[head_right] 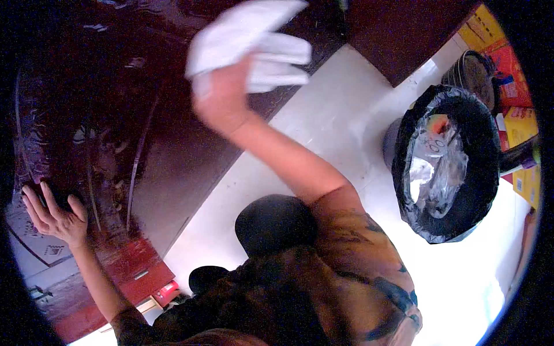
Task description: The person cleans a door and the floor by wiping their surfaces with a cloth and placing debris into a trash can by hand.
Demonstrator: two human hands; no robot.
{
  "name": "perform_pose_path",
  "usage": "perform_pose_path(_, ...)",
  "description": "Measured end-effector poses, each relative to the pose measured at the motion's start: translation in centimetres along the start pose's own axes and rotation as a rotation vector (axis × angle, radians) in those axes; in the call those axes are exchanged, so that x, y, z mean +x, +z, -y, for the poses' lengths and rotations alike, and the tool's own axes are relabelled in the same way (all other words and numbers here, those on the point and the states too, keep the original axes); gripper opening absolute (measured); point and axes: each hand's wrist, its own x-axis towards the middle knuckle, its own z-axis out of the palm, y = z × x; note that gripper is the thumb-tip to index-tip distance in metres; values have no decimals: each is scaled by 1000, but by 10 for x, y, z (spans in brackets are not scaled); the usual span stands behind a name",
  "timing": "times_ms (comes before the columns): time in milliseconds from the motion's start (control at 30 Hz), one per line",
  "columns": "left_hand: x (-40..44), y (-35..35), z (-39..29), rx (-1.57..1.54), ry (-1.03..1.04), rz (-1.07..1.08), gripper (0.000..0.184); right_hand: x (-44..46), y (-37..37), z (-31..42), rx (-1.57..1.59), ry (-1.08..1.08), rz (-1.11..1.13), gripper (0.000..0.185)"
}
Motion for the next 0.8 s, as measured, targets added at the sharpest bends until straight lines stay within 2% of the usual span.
perform_pose_path(67, 2, 0, -2, -11, 6, -18, 52, 30, 12, 33, 123, -236, -68, 48)
perform_pose_path(133, 5, 1, -2, -16, 21, -38, 51, 90, 2, 23, 176, -384, -48, 39)
perform_pose_path(167, 6, 1, -4, -18, 25, -45, 50, 101, 12, 11, 215, -303, -257, 36)
perform_pose_path(200, 5, 1, -6, -23, 23, -50, 50, 119, -14, -2, 60, -277, -184, 34)
perform_pose_path(233, 6, -1, -7, -18, 20, -35, 49, 127, -9, -35, -4, -373, -404, 36)
perform_pose_path(267, 5, -1, -6, -26, 21, -37, 49, 118, -23, -50, 47, -107, -267, 38)
perform_pose_path(333, 3, 2, -4, -33, 20, -38, 48, 85, -10, -134, -216, 52, -440, 37)
perform_pose_path(433, 4, 0, -8, -24, -13, -34, 48, 75, -9, -78, 301, 405, -306, 40)
perform_pose_path(467, 4, -1, -8, -31, -9, -36, 48, 64, -5, -60, 36, 103, -137, 46)
perform_pose_path(500, 4, -1, -7, -20, -17, -34, 48, 59, 8, -16, 48, -91, -96, 39)
perform_pose_path(567, 3, -2, -8, -19, -24, -25, 48, 15, 26, 56, 224, -214, 142, 40)
perform_pose_path(600, 3, -2, -7, -29, -20, -27, 48, -2, 17, 81, 238, -449, 285, 41)
perform_pose_path(633, 3, -1, -6, -36, -16, -32, 49, -34, 29, 92, 537, -466, 363, 45)
perform_pose_path(700, 1, 0, -6, -20, -17, -44, 51, -65, 24, 93, 444, -832, 561, 39)
perform_pose_path(733, 2, -1, -7, -20, -11, -49, 52, -116, 57, 93, 923, -537, 614, 35)
perform_pose_path(800, 4, 0, -7, -23, 3, -52, 52, -75, 10, 83, 738, -226, 788, 36)
